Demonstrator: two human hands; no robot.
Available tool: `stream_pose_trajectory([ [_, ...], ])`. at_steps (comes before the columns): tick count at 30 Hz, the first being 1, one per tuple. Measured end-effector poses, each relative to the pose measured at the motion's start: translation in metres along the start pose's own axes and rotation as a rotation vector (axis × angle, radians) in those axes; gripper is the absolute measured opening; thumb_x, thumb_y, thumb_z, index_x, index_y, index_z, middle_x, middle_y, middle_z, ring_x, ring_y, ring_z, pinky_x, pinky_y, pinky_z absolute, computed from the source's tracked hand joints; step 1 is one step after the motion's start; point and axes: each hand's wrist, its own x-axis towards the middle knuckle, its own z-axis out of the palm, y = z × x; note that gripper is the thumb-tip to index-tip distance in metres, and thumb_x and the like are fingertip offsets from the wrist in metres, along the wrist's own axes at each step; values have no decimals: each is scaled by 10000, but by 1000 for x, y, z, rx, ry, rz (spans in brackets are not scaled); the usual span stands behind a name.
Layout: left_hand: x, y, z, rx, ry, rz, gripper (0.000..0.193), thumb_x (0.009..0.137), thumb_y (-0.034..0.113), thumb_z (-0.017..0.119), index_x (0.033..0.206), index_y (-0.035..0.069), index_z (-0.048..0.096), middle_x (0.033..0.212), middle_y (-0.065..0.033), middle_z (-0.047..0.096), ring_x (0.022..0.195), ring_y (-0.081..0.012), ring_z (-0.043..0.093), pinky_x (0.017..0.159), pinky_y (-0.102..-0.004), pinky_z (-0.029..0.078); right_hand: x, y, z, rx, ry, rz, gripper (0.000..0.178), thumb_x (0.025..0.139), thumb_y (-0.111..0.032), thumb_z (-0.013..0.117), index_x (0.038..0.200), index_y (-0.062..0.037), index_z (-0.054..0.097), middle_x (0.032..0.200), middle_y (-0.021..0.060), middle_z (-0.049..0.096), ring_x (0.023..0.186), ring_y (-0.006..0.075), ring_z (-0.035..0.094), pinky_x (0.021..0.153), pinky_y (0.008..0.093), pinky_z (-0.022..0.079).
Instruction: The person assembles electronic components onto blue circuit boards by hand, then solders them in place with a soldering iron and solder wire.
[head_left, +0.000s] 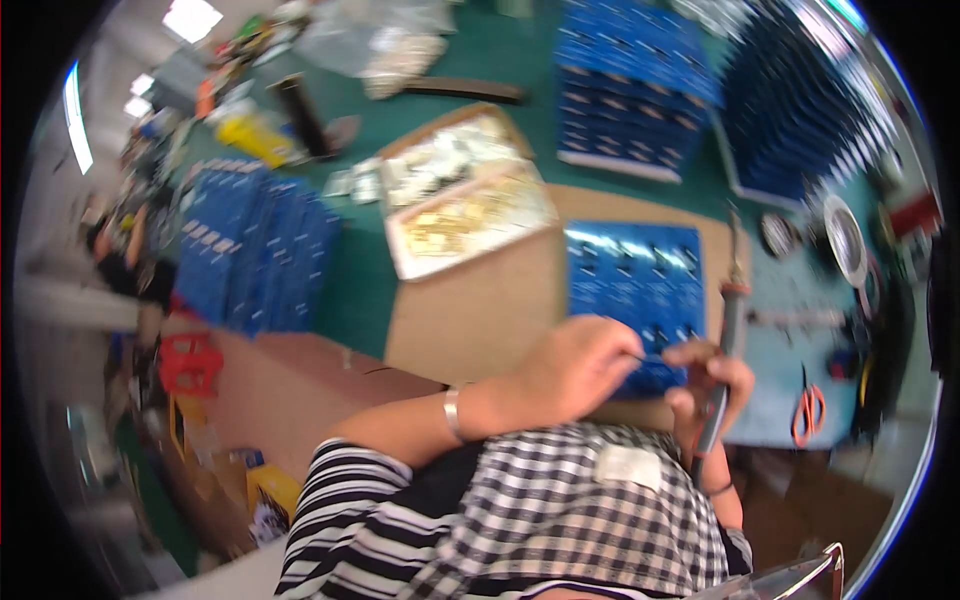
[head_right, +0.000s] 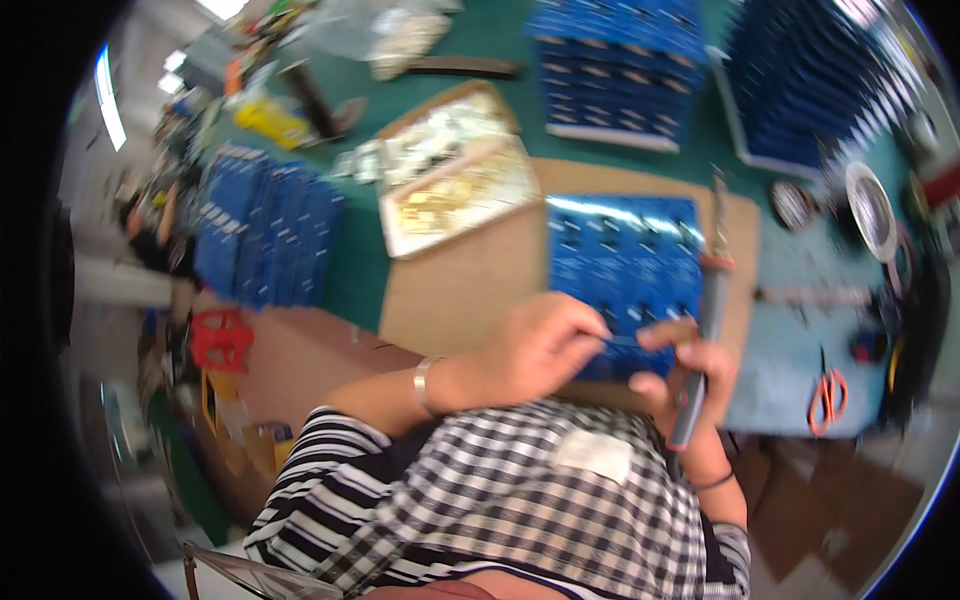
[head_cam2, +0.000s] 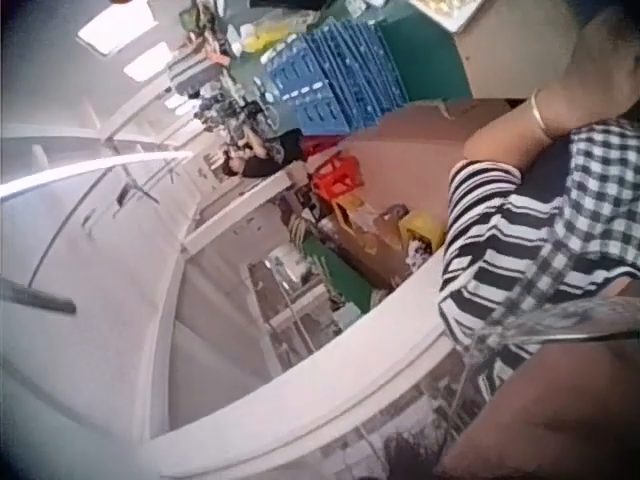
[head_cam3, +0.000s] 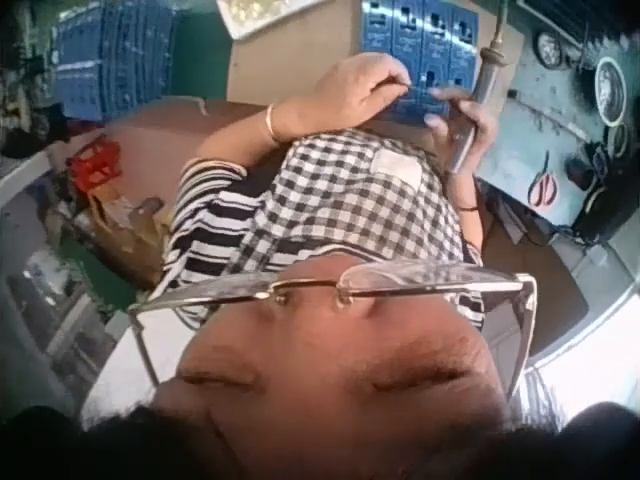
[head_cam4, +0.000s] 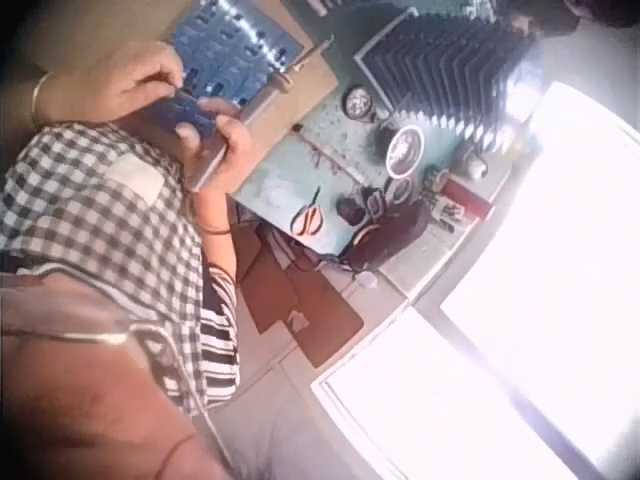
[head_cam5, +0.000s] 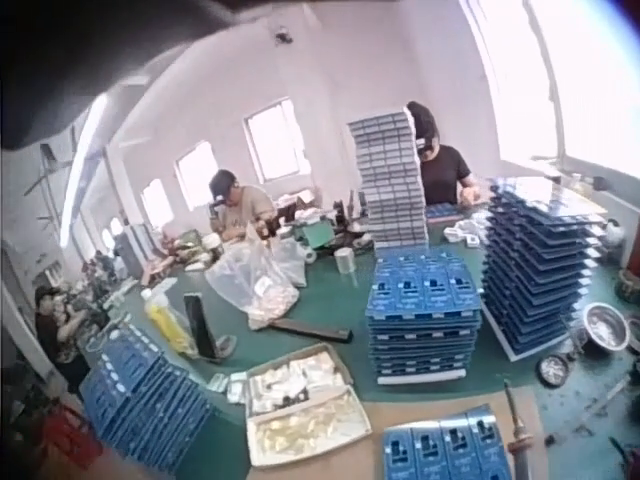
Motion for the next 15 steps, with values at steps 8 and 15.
stream_pose_trajectory([
  [8, -11, -9, 10, -95, 0, 57, 103, 869, 130, 607, 914, 61, 545, 781, -116, 602, 736, -324, 609, 631, -417, 474, 2, -6, 17, -103, -69, 27, 422, 829, 97, 540, 1135, -148, 386, 834, 97, 542, 792, 205, 521, 752, 335, 426],
  [15, -18, -22, 6, -381, -51, -134, 158, 943, 205, 527, 942, 51, 561, 763, -148, 650, 676, -357, 631, 618, -434, 484, 25, -2, 8, -216, -8, 25, 516, 801, 178, 503, 1210, -113, 381, 814, 68, 502, 821, 180, 497, 785, 305, 425],
])
